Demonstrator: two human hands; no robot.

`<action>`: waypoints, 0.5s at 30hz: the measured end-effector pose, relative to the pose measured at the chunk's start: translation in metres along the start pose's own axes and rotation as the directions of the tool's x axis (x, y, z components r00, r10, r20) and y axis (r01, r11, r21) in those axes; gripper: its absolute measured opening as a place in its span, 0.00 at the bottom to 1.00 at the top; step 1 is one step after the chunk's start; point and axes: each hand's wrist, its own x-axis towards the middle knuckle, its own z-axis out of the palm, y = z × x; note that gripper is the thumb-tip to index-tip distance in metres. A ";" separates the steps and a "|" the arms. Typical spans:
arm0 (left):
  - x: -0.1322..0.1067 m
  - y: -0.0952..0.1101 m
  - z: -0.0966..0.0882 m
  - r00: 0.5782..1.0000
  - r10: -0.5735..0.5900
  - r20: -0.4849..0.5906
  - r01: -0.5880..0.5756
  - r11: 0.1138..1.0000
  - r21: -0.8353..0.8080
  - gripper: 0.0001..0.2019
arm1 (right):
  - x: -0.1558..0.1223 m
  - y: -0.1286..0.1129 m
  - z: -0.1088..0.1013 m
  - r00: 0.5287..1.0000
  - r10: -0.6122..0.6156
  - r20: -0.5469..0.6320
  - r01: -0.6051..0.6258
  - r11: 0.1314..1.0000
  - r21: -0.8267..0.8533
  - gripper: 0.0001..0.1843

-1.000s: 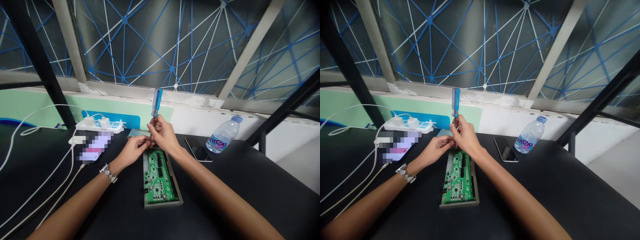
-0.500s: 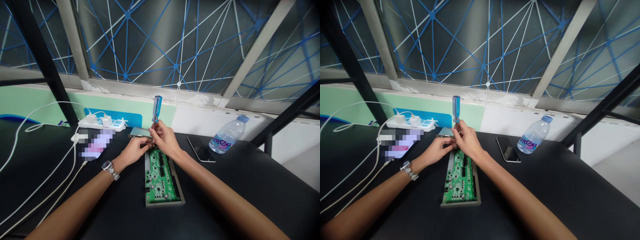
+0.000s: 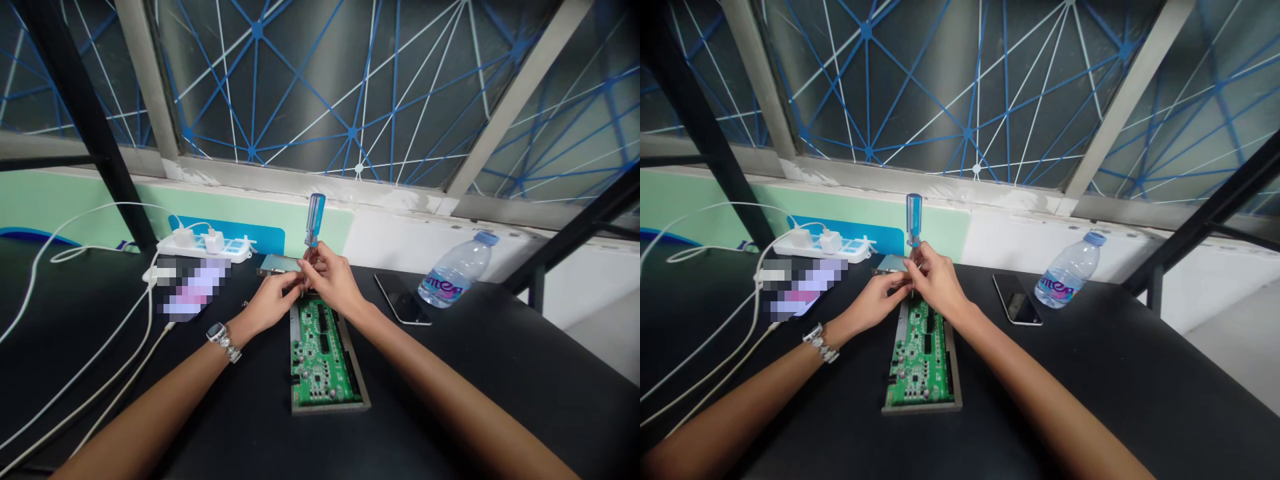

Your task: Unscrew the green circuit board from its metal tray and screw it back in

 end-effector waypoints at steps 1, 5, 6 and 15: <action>0.000 -0.001 0.001 1.000 -0.002 -0.004 0.002 1.000 -0.006 0.09 | 0.000 0.001 0.000 1.000 0.009 0.007 -0.009 1.000 0.009 0.09; 0.001 -0.005 0.001 1.000 -0.031 -0.007 0.031 1.000 -0.007 0.10 | 0.002 0.000 0.000 0.999 0.032 0.010 -0.032 0.999 0.009 0.09; 0.001 -0.004 0.000 0.999 -0.036 -0.009 0.036 0.999 -0.005 0.10 | 0.002 -0.002 0.000 0.999 0.036 0.004 -0.036 0.999 -0.002 0.10; 0.001 0.004 0.001 0.998 -0.044 -0.036 0.043 0.999 -0.003 0.11 | 0.012 -0.027 -0.013 0.979 -0.021 -0.203 -0.020 0.979 -0.201 0.16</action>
